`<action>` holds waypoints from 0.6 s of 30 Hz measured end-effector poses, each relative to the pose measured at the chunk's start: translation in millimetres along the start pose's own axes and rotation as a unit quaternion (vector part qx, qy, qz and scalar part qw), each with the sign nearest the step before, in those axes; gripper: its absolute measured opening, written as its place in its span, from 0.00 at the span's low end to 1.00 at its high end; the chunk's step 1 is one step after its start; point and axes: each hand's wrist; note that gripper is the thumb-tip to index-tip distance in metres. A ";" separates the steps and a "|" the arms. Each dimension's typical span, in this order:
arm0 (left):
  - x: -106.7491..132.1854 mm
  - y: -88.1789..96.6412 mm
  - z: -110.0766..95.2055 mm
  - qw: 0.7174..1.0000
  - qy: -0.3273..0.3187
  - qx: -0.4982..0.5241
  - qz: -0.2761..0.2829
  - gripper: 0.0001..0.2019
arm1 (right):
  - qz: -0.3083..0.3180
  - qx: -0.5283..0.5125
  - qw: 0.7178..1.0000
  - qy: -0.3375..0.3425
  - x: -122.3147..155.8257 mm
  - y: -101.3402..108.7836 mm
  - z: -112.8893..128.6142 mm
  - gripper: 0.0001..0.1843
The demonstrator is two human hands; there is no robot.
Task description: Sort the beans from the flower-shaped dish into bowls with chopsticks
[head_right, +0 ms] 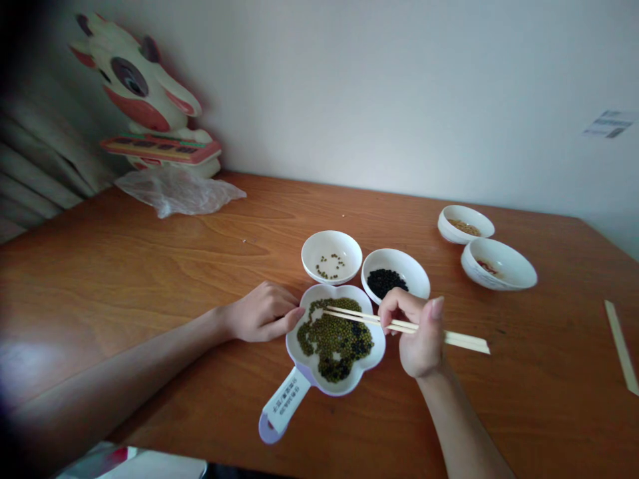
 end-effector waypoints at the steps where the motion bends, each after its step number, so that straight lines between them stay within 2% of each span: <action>1: 0.0 0.1 -0.1 1.000 0.001 0.000 0.000 0.24 | 0.004 -0.001 1.000 -0.001 0.1 0.0 -0.4 0.46; 13: -0.6 2.0 -2.3 1.000 0.004 0.005 -0.001 0.24 | -0.018 -0.001 1.000 0.004 5.8 -1.0 -7.3 0.44; 18: -1.3 2.1 -2.6 1.000 0.003 0.004 0.000 0.24 | -0.034 -0.016 0.999 0.030 6.3 -0.1 -8.1 0.44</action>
Point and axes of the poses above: each hand's wrist, its own x-axis away from the middle knuckle, its own y-axis out of the back of the hand, z = x × y, and after that the axes turned 5 degrees about z, right-handed
